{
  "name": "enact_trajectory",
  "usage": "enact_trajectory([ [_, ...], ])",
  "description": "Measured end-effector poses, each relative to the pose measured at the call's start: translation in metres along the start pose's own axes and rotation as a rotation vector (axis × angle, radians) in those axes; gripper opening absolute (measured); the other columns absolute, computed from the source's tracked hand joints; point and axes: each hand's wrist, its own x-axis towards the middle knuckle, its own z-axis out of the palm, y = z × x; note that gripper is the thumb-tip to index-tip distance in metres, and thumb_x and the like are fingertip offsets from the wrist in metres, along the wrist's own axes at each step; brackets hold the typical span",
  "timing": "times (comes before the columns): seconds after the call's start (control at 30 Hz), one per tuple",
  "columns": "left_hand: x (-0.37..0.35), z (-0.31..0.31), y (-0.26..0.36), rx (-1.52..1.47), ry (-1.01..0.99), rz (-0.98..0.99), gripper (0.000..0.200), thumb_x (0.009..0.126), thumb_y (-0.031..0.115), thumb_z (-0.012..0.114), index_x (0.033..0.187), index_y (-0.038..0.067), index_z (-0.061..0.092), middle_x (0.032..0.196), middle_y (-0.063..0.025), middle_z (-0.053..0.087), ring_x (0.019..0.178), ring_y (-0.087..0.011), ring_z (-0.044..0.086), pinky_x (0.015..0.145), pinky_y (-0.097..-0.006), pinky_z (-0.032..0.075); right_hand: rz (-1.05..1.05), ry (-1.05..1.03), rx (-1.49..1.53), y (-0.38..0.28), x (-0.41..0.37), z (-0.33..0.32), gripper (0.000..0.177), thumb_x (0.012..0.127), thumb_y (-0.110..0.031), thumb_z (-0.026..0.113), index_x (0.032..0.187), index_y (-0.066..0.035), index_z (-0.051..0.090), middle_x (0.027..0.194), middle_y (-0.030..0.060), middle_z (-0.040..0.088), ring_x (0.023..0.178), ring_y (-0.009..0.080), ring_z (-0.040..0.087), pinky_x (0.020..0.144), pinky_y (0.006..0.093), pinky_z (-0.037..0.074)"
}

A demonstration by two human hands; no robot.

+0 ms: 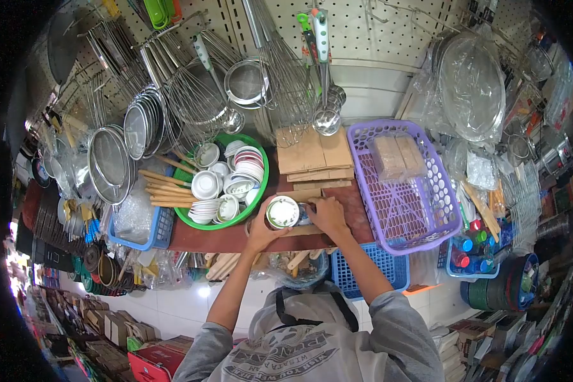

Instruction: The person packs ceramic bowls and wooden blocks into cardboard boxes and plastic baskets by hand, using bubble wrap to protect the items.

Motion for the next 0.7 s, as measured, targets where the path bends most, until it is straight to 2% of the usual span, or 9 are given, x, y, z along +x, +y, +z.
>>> enact_trajectory([
  [0.1,0.001,0.001,-0.002,0.005,-0.007,0.027,0.096,0.062,0.016,0.09,0.143,0.005,0.04,0.134,-0.0143,0.056,0.125,-0.0235,0.054,0.105,-0.0357,0.043,0.077,-0.008,0.285,-0.004,0.004,-0.003,0.036,0.086,-0.04,0.069,0.101,-0.009,0.075,0.08,0.0135,0.073,0.068,0.0265,0.071,0.063,0.036,0.056],
  [0.2,0.002,0.0,0.001,0.032,-0.03,0.053,0.094,0.062,0.016,0.09,0.141,0.004,0.042,0.134,-0.0146,0.055,0.125,-0.0244,0.054,0.105,-0.0363,0.044,-0.022,0.01,0.511,-0.016,0.004,-0.011,0.032,0.084,-0.036,0.073,0.099,-0.008,0.074,0.076,0.0099,0.072,0.065,0.0185,0.07,0.061,0.0314,0.054],
  [0.3,0.002,0.0,0.002,0.02,-0.048,0.067,0.092,0.061,0.017,0.09,0.14,0.003,0.044,0.135,-0.0151,0.055,0.125,-0.025,0.054,0.105,-0.0367,0.044,-0.051,-0.013,0.447,-0.019,0.002,-0.01,0.028,0.082,-0.027,0.078,0.099,-0.005,0.073,0.074,0.0083,0.072,0.062,0.012,0.068,0.056,0.0278,0.054],
  [0.5,0.001,0.001,0.004,0.043,-0.003,0.053,0.093,0.062,0.019,0.091,0.14,0.005,0.044,0.136,-0.015,0.055,0.124,-0.0249,0.055,0.104,-0.037,0.045,0.098,-0.048,0.739,-0.021,0.001,-0.006,0.025,0.09,-0.019,0.071,0.101,0.003,0.069,0.078,0.0108,0.073,0.058,0.0102,0.067,0.047,0.0222,0.053],
  [0.6,0.0,0.001,0.005,0.085,0.01,0.064,0.093,0.062,0.019,0.091,0.141,0.006,0.043,0.136,-0.0147,0.055,0.123,-0.0247,0.056,0.104,-0.0367,0.046,0.123,-0.01,0.797,-0.019,0.004,-0.009,0.025,0.092,-0.019,0.069,0.103,0.004,0.067,0.079,0.0093,0.072,0.061,0.0094,0.067,0.048,0.0224,0.054],
  [0.7,-0.002,0.001,0.003,0.068,0.043,0.05,0.095,0.062,0.017,0.091,0.142,0.006,0.042,0.132,-0.0139,0.057,0.121,-0.0228,0.056,0.103,-0.0363,0.046,0.159,0.145,0.896,-0.008,0.009,-0.004,0.023,0.093,-0.02,0.067,0.102,0.002,0.067,0.074,0.0089,0.07,0.057,0.0107,0.067,0.046,0.0241,0.052],
])
